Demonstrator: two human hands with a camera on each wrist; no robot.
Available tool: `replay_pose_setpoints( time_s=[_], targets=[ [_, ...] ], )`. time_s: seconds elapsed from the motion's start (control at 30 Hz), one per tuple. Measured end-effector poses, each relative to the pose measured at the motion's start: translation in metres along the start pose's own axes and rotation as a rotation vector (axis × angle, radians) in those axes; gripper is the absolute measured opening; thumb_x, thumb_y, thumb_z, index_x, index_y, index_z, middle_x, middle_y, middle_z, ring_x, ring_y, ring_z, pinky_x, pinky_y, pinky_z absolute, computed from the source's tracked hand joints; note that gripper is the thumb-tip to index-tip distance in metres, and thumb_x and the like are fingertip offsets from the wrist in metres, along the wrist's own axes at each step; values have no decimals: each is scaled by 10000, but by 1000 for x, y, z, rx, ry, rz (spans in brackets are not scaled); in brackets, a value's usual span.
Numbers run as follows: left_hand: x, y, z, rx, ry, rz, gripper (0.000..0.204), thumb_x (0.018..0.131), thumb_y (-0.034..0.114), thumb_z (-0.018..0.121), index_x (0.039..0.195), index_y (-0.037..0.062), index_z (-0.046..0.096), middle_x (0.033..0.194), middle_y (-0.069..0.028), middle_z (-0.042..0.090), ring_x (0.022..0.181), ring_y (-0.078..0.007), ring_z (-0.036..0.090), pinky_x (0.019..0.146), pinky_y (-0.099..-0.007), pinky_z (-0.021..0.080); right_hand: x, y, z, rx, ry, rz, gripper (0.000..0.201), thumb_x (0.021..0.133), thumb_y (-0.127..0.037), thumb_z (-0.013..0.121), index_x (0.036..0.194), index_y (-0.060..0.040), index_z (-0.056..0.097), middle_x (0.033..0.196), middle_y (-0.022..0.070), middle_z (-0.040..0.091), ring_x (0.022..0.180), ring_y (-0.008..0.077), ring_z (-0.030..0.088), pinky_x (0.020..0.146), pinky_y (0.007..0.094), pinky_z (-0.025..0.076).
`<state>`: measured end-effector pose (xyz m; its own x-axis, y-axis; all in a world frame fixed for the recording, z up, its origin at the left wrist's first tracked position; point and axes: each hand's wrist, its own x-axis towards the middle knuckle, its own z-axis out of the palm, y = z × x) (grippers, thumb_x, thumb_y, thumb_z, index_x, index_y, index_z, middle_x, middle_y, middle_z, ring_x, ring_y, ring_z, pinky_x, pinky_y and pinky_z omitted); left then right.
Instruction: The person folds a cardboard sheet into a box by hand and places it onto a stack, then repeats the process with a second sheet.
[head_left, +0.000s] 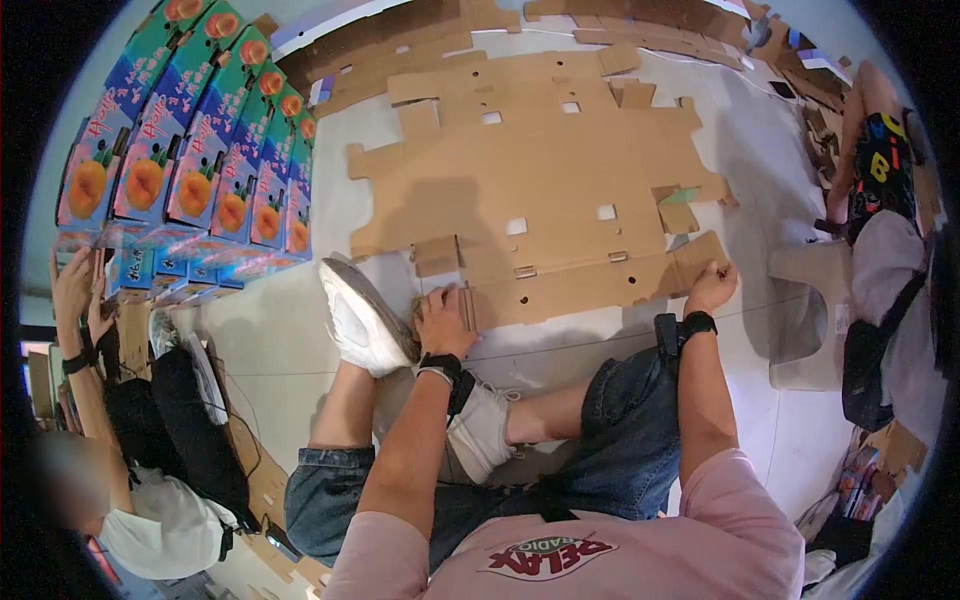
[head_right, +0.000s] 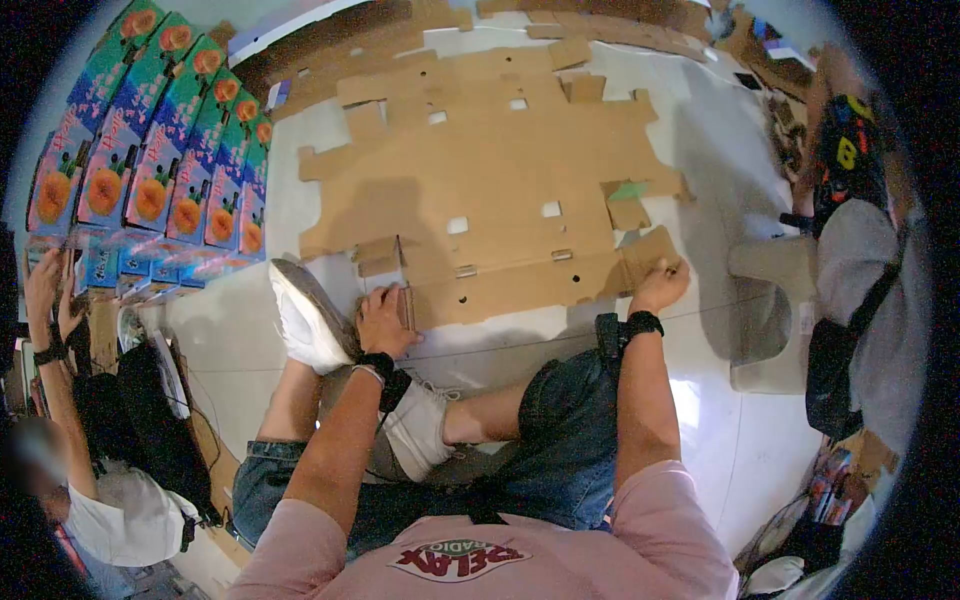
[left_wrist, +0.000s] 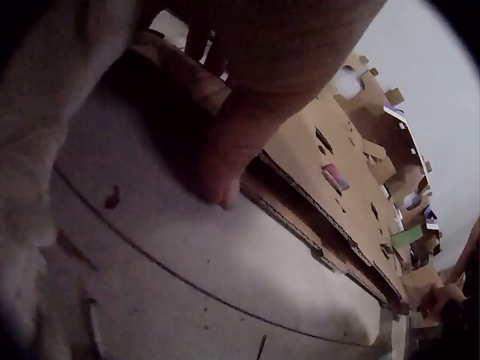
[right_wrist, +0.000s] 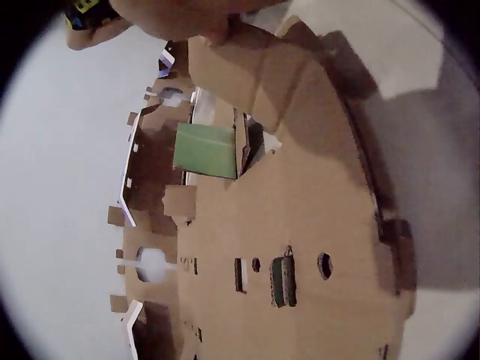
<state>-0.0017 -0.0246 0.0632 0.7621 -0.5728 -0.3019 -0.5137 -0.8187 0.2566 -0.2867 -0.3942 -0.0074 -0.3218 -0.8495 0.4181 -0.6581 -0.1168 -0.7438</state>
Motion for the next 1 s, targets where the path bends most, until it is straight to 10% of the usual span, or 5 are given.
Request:
replay_pose_setpoints(
  time_s=[0.03, 0.27, 0.53, 0.83, 1.0],
  targets=[
    [-1, 2, -3, 0, -3, 0, 977, 498, 255, 901, 1353, 197, 431, 1325, -40, 403, 1289, -277, 354, 1051, -561, 316, 2, 5, 4, 384, -104, 96, 290, 818, -59, 656, 1074, 35, 559, 923, 97, 602, 852, 217, 584, 773, 324, 475],
    [1, 7, -3, 23, 1, -24, 967, 480, 273, 908, 1319, 190, 435, 1315, -67, 401, 1256, -299, 383, 1038, -515, 341, 13, 25, 7, 239, -322, 474, 454, 850, -111, 638, 1256, 21, 485, 1105, 203, 601, 995, 323, 584, 878, 383, 456],
    [2, -6, 4, -88, 42, 76, 976, 485, 253, 902, 1342, 207, 438, 1357, -83, 382, 1286, -308, 369, 1042, -537, 337, -5, -19, 12, -638, -524, -15, 837, 742, -174, 746, 1454, -134, 307, 1487, 165, 319, 1357, 281, 328, 1090, 415, 293],
    [6, -5, 10, -63, -40, 37, 946, 548, 202, 874, 1383, 290, 437, 1458, -77, 342, 1394, -283, 271, 1094, -540, 261, -5, -118, 12, 178, -454, -378, 834, 711, -52, 713, 1443, -92, 315, 1536, 147, 230, 1408, 344, 216, 1136, 511, 187],
    [0, 4, -2, -9, -31, 52, 945, 559, 190, 870, 1389, 291, 432, 1464, -91, 337, 1393, -285, 285, 1105, -517, 239, 48, -139, 40, -532, -706, -647, 743, 768, -148, 661, 1438, -115, 340, 1523, 145, 264, 1403, 338, 240, 1127, 482, 215]
  ],
)
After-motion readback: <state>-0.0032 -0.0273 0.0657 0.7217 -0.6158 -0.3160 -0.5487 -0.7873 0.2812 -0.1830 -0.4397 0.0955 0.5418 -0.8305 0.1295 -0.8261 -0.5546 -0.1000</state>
